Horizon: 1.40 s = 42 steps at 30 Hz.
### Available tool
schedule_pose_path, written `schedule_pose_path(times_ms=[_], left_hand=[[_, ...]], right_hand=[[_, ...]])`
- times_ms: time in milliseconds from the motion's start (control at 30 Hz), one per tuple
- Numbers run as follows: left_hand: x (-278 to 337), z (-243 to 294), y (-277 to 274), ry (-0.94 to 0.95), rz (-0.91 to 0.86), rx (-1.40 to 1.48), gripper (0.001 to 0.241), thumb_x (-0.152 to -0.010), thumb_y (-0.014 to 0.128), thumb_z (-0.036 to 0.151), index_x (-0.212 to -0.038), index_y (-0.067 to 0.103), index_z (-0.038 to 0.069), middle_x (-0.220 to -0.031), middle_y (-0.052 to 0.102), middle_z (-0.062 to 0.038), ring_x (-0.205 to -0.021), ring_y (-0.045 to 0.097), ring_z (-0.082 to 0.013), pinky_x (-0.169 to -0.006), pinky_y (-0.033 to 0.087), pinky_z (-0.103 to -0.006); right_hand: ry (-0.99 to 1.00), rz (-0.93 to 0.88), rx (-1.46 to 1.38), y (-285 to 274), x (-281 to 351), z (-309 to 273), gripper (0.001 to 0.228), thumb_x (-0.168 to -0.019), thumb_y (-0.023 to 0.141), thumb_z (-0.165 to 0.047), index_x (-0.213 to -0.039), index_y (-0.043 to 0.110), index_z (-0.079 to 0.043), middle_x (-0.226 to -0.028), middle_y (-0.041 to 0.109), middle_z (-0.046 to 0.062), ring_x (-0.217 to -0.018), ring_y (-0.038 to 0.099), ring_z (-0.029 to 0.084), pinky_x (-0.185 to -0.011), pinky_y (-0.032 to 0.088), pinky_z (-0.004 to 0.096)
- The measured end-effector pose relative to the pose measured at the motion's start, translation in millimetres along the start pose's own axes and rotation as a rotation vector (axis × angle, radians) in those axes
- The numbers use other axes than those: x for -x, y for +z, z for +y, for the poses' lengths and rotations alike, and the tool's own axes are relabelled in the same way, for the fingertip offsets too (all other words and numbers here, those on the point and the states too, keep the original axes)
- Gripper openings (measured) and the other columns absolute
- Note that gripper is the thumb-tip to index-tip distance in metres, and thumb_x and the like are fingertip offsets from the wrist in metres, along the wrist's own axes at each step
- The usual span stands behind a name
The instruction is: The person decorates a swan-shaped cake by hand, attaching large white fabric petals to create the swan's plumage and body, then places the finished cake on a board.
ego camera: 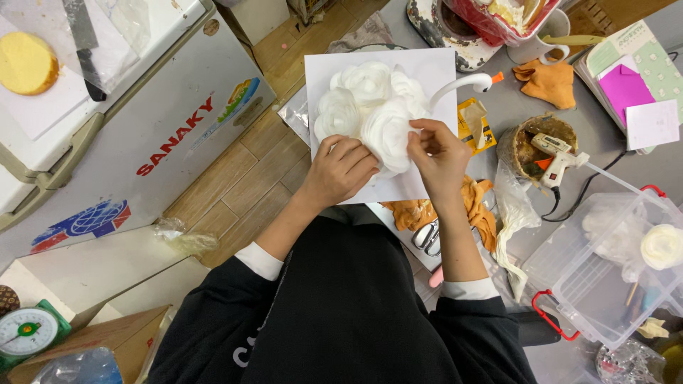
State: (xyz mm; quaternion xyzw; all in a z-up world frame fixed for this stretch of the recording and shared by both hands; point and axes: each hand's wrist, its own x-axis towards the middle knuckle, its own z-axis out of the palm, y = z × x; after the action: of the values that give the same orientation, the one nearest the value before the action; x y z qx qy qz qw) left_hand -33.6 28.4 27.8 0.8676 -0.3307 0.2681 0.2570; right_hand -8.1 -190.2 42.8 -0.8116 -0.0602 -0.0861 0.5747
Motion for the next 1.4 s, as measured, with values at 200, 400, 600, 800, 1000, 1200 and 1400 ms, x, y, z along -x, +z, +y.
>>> schedule_pose_path(times_ms=[200, 400, 600, 800, 1000, 1200, 1400], left_hand=[[-0.2, -1.3, 1.0, 0.008, 0.039, 0.04, 0.023, -0.094, 0.079, 0.025, -0.11, 0.07, 0.011, -0.111, 0.069, 0.0, -0.111, 0.06, -0.0171, -0.105, 0.042, -0.04], [2.1, -1.5, 2.3, 0.009, 0.036, 0.035, 0.025, -0.093, 0.078, 0.022, -0.114, 0.071, 0.011, -0.115, 0.07, 0.0, -0.11, 0.061, -0.0175, -0.104, 0.042, -0.0396], [12.0, -5.8, 9.2, 0.018, 0.044, -0.035, 0.025, -0.093, 0.076, 0.016, -0.118, 0.072, 0.015, -0.118, 0.068, 0.005, -0.114, 0.061, -0.0143, -0.108, 0.042, -0.038], [6.7, -14.4, 0.9, -0.335, 0.155, 0.245, 0.045, -0.091, 0.081, 0.026, -0.13, 0.062, 0.011, -0.138, 0.058, -0.011, -0.128, 0.055, -0.0293, -0.112, 0.044, -0.0429], [-14.6, -10.5, -11.9, -0.4, 0.091, 0.342, 0.056, -0.089, 0.084, 0.027, -0.139, 0.063, 0.009, -0.14, 0.06, -0.008, -0.131, 0.056, -0.0292, -0.111, 0.05, -0.0442], [-44.1, -1.1, -17.2, -0.165, -0.012, -0.043, 0.049, -0.092, 0.078, 0.039, -0.131, 0.07, 0.012, -0.143, 0.06, -0.012, -0.128, 0.052, -0.0299, -0.104, 0.039, -0.0453], [-55.9, -7.7, -21.6, -0.215, -0.073, -0.038, 0.04, -0.095, 0.078, 0.038, -0.124, 0.073, 0.012, -0.142, 0.062, -0.005, -0.128, 0.053, -0.0283, -0.105, 0.038, -0.0441]], right_hand=[[-0.215, -0.02, 0.225, -3.9, -13.8, -11.5, 0.016, -0.092, 0.073, 0.005, -0.107, 0.075, -0.001, -0.088, 0.073, 0.007, -0.07, 0.067, 0.009, -0.065, 0.055, 0.023], [-0.26, 0.051, 0.376, 4.2, -12.8, -13.7, 0.019, -0.09, 0.075, 0.007, -0.108, 0.075, -0.002, -0.084, 0.071, 0.01, -0.066, 0.067, 0.014, -0.061, 0.053, 0.027], [-0.406, 0.067, 0.54, 7.1, -10.6, -11.6, 0.026, -0.085, 0.079, 0.005, -0.109, 0.076, -0.004, -0.078, 0.064, 0.007, -0.063, 0.064, 0.019, -0.058, 0.05, 0.031], [-0.516, -0.112, 0.544, -6.8, -17.7, -21.9, 0.029, -0.084, 0.078, 0.004, -0.111, 0.076, -0.006, -0.081, 0.064, 0.007, -0.067, 0.063, 0.021, -0.06, 0.05, 0.033], [-0.447, -0.306, 0.421, -14.0, -30.7, -30.6, 0.027, -0.09, 0.07, 0.003, -0.116, 0.074, -0.005, -0.087, 0.066, 0.01, -0.074, 0.065, 0.026, -0.067, 0.052, 0.037], [-0.334, -0.372, 0.311, -23.3, -28.9, -20.4, 0.031, -0.097, 0.072, -0.005, -0.129, 0.071, -0.003, -0.082, 0.06, 0.011, -0.072, 0.06, 0.024, -0.068, 0.05, 0.036], [-0.116, -0.044, 0.191, -7.2, -11.5, 6.2, 0.037, -0.089, 0.079, -0.006, -0.124, 0.068, -0.002, -0.079, 0.063, 0.004, -0.061, 0.053, 0.01, -0.056, 0.047, 0.029]])
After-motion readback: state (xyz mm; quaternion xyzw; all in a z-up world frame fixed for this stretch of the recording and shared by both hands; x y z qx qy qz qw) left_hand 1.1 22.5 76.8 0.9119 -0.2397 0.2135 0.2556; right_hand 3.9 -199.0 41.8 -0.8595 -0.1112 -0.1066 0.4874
